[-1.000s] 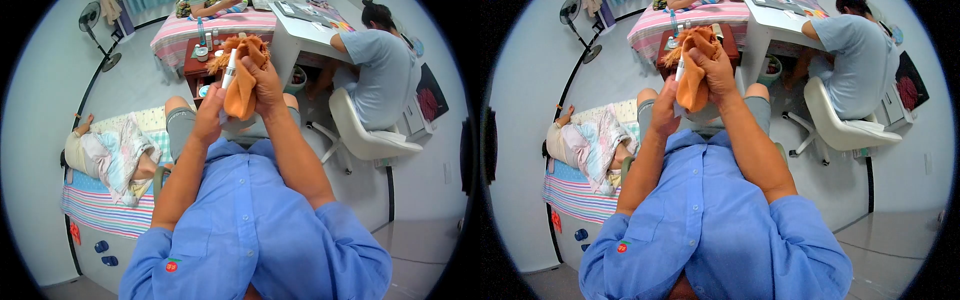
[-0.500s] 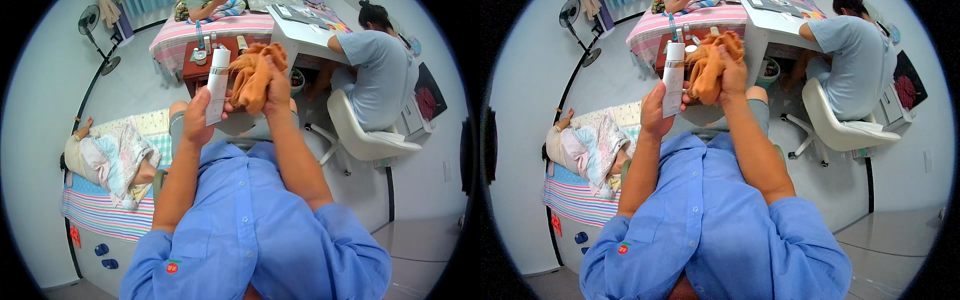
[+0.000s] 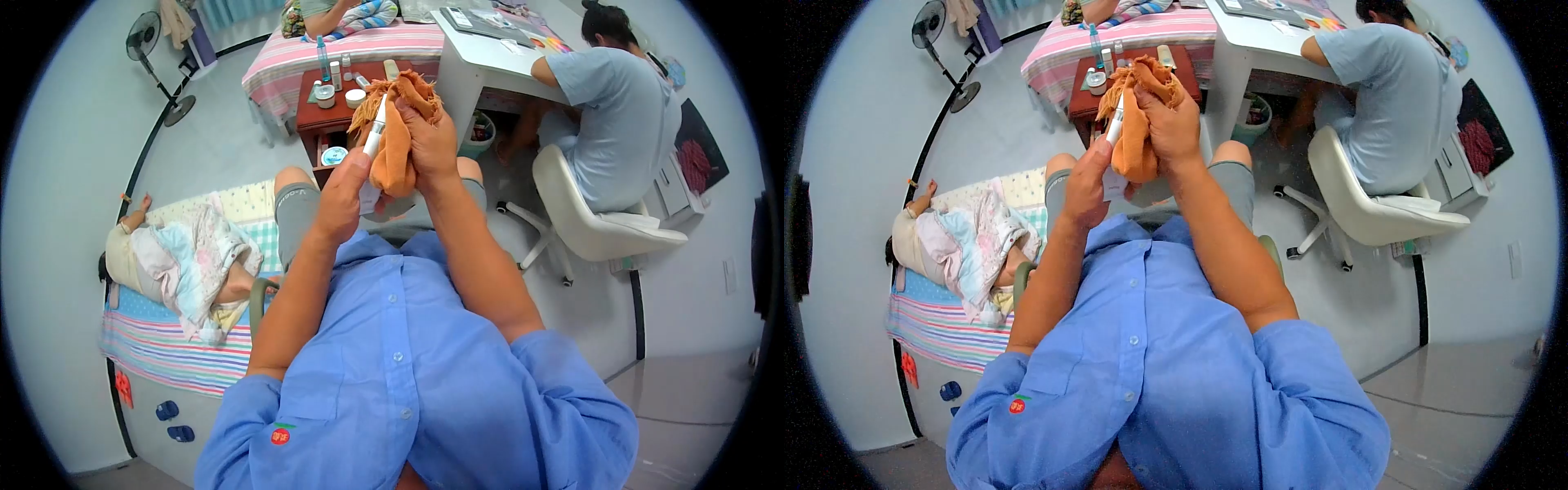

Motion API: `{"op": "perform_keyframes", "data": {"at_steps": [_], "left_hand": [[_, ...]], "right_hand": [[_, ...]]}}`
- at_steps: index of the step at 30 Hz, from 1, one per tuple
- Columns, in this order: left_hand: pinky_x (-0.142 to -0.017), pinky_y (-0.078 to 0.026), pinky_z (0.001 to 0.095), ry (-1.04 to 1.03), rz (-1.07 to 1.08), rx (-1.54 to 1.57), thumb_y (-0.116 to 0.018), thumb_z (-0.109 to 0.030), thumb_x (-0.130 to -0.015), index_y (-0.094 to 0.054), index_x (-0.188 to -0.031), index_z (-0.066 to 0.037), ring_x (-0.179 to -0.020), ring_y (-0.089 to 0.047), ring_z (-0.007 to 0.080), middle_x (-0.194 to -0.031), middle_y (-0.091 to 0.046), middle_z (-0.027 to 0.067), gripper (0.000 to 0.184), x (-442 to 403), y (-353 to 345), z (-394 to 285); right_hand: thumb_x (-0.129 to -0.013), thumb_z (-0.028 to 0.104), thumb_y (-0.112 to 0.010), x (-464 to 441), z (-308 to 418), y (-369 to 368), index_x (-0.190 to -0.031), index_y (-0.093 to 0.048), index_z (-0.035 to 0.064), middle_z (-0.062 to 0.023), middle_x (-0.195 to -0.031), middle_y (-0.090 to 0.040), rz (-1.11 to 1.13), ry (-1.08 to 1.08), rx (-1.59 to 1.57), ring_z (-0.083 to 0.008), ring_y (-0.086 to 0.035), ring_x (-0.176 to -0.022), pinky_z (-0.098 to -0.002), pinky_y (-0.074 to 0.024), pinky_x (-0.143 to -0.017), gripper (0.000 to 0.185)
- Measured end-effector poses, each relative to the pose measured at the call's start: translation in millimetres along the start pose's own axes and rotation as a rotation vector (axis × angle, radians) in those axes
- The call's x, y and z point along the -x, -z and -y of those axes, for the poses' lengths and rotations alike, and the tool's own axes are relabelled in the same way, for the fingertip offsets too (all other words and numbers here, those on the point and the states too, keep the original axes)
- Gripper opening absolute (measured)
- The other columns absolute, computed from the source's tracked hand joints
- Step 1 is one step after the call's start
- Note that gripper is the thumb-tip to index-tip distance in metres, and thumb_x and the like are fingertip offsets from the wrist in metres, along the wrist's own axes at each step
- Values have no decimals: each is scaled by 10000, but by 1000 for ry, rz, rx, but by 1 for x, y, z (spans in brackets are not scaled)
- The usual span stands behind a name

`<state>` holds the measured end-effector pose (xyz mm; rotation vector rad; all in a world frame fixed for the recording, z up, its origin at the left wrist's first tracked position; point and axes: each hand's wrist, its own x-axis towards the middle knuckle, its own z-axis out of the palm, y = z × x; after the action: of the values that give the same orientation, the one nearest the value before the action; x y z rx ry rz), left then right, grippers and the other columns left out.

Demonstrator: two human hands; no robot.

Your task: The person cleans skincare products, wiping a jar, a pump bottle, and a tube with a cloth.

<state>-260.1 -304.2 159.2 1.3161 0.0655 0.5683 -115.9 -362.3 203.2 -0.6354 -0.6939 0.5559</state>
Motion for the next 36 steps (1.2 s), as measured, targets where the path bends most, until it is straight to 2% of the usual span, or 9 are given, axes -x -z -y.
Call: {"op": "perform_keyframes", "data": {"at_steps": [11,15,21,24,26,28,29,32,36], "left_hand": [[-787,-547,295,46,22,166,-398,-448,-1105,-404,-1514,-59,-1013,-623,143,-1208,-621,75,565,1,6,-12],[-901,-501,287,-216,-46,-327,-482,-345,-1094,-392,-1539,-46,-1071,-589,136,-1237,-615,81,544,-3,9,-11],[-1056,-444,328,-414,-5,-647,-559,-232,-1063,-444,-1509,-9,-1233,-564,190,-1380,-590,113,511,-4,6,-6],[-1083,-430,351,-339,12,-561,-548,-226,-1068,-412,-1527,-6,-1292,-545,216,-1408,-579,138,526,0,0,-9],[-1084,-425,343,-231,-43,-241,-517,-285,-1085,-372,-1544,-8,-1265,-563,231,-1389,-584,158,555,0,-12,-13],[-1006,-487,325,-281,-130,-118,-451,-358,-1103,-375,-1528,-14,-1189,-596,221,-1342,-599,154,552,-10,-3,-8],[-883,-565,334,-164,-75,157,-399,-408,-1109,-442,-1451,-9,-1071,-627,196,-1274,-616,135,527,-9,2,-13],[-838,-586,356,-144,-229,376,-387,-458,-1100,-486,-1405,-21,-1065,-638,236,-1257,-622,154,542,-15,9,-19],[-914,-585,422,-23,-208,386,-379,-450,-1102,-454,-1457,-26,-1159,-635,271,-1313,-608,156,558,-15,12,-7]], "right_hand": [[-941,60,-721,-5,16,18,-1241,-643,14,-77,-1105,-700,250,67,395,-152,-678,-972,-280,-580,-830,314],[-959,52,-672,-5,27,22,-1287,-602,-8,-93,-1130,-694,-15,-51,9,-170,-689,-991,-298,-587,-849,341],[-944,62,-668,-4,41,21,-1290,-598,-21,-95,-1137,-694,182,-104,155,-174,-696,-971,-290,-587,-832,363],[-969,65,-640,-9,34,23,-1291,-579,-26,-113,-1133,-689,175,-123,163,-201,-710,-984,-320,-602,-850,340],[-975,43,-626,-13,17,27,-1286,-582,-23,-120,-1134,-693,20,-82,-27,-215,-715,-964,-328,-615,-832,321],[-989,42,-614,-13,3,20,-1285,-585,-14,-122,-1126,-694,-109,-133,-99,-233,-720,-943,-341,-625,-809,302],[-974,49,-638,-12,0,22,-1263,-597,-18,-122,-1112,-695,-151,-143,-141,-224,-719,-939,-337,-623,-792,299],[-957,53,-661,-14,-7,29,-1247,-601,-17,-126,-1101,-692,-216,-144,-151,-227,-722,-914,-339,-629,-754,304],[-948,66,-672,-12,-6,13,-1283,-577,2,-118,-1109,-689,-171,-50,-100,-234,-723,-929,-337,-628,-755,354]]}}
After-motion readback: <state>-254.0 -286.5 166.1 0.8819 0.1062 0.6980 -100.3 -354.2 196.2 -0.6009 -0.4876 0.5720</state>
